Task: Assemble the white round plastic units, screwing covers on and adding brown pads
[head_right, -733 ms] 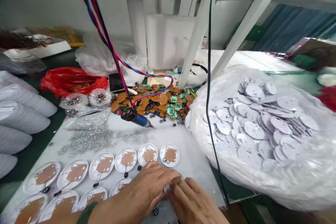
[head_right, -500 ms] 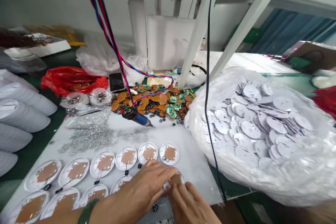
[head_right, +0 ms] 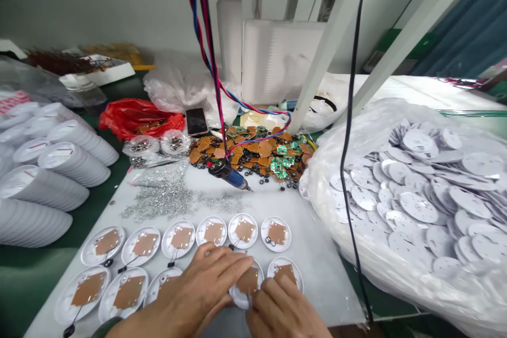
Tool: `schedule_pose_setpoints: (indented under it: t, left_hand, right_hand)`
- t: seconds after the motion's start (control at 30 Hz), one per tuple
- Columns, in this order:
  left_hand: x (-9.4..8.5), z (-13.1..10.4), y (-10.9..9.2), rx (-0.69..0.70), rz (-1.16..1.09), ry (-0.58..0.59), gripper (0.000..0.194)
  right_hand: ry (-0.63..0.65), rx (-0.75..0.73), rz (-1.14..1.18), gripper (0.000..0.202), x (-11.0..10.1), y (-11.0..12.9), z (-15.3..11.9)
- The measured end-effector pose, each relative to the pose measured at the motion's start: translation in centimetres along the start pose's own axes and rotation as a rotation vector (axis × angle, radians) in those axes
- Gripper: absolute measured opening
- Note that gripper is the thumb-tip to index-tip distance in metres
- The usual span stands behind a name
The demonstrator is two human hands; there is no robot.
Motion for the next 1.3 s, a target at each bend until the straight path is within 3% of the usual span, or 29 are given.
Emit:
schedule_pose_setpoints:
  t: [0.13,0.3,0.43,0.67,0.83,1.0,1.1,1.3]
  left_hand:
    - [-0.4,0.2,0.0,0.013,-0.087,-0.047,0.039]
    - [-1.0,0.3,-0.1,0.013,-0.115,-0.049,0.049]
    - [-1.0,0.2,-0.1,0.02,-0.12,-0.068,0.052]
    - [-1.1,0.2,0.0,0.013,-0.2,-0.066,0.054]
    - [-0.8,0.3,0.0,0.013,-0.222,-0.074,0.054]
    - [-0.4,0.2,0.1,0.006,-0.241,-0.071,0.054]
    - [-0.7,0.2,0.1,0.008,-0.262,-0.074,0.056]
    - [-1.7,0.3,0.1,-0.05,-0.305,-0.045,0.05]
  right_hand:
    - [-0.049,0.07,0.061,0.029,0.0,-1.0,0.5]
    - [0.035,-0.092,-0.01,0.024,0.1,0.0,0.9]
    - [0.046,-0.112,0.016,0.03,-0.2,0.3,1.1]
    - [-0.009,0.103,0.213,0.024,0.8,-1.5,0.7]
    - [-0.025,0.07,0.123,0.033,1.3,-0.9,0.5]
    - [0.136,0.185,0.158,0.026,2.0,-1.2,1.0]
    - [0.114,0.238,0.122,0.022,2.0,-1.6,1.4]
    - [0.155,0.176,0.16,0.024,2.2,-1.3,1.3]
Point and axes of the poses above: each hand's wrist, its own z-axis towards the middle knuckle, its own x-axis out of the palm, y = z × x, the point moved 6 cm from there along z, towards the middle knuckle, and after that the axes turned 4 degrees about x, right-handed, at the moved point
